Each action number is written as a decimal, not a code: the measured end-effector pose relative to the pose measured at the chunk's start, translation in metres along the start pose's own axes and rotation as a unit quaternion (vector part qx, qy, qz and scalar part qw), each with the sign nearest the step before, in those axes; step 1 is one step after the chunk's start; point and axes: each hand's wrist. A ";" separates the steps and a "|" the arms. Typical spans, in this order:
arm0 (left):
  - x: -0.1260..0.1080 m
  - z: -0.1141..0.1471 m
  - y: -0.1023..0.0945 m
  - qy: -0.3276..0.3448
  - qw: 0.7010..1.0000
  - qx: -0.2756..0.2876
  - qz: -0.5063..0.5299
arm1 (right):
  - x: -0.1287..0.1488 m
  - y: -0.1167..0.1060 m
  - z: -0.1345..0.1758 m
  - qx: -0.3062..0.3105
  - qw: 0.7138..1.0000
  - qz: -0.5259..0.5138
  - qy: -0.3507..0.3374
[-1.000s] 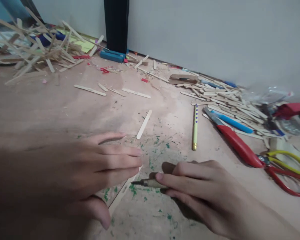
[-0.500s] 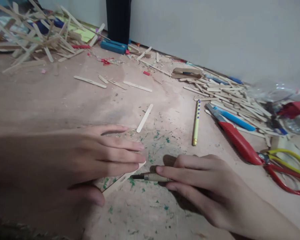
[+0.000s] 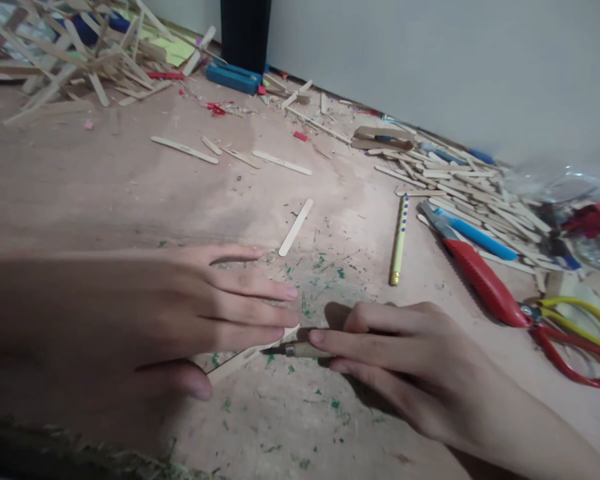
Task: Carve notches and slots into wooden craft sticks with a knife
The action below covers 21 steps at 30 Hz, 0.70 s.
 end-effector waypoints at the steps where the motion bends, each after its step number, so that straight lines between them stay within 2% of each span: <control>1: 0.000 0.000 -0.001 -0.004 1.000 0.008 0.003 | 0.000 0.000 0.000 0.002 1.000 0.002 -0.001; 6: 0.001 -0.003 0.001 0.016 1.000 -0.021 -0.007 | -0.001 0.001 0.003 0.020 0.999 0.024 -0.008; 9: 0.001 -0.003 0.003 0.026 0.999 -0.042 -0.020 | -0.003 0.003 0.003 0.004 1.000 0.017 -0.014; 16: -0.001 0.001 0.002 0.036 0.998 -0.040 -0.042 | -0.009 0.002 -0.003 -0.007 0.999 -0.053 -0.005; 21: 0.001 0.000 0.003 0.028 0.998 -0.038 -0.033 | -0.011 0.000 -0.002 0.003 0.998 -0.052 -0.016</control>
Point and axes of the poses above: each hand's wrist, its own z-axis away from the middle knuckle, its own y-axis out of the palm, x = y × z, and after that the axes turned 2 degrees about -x, right-handed
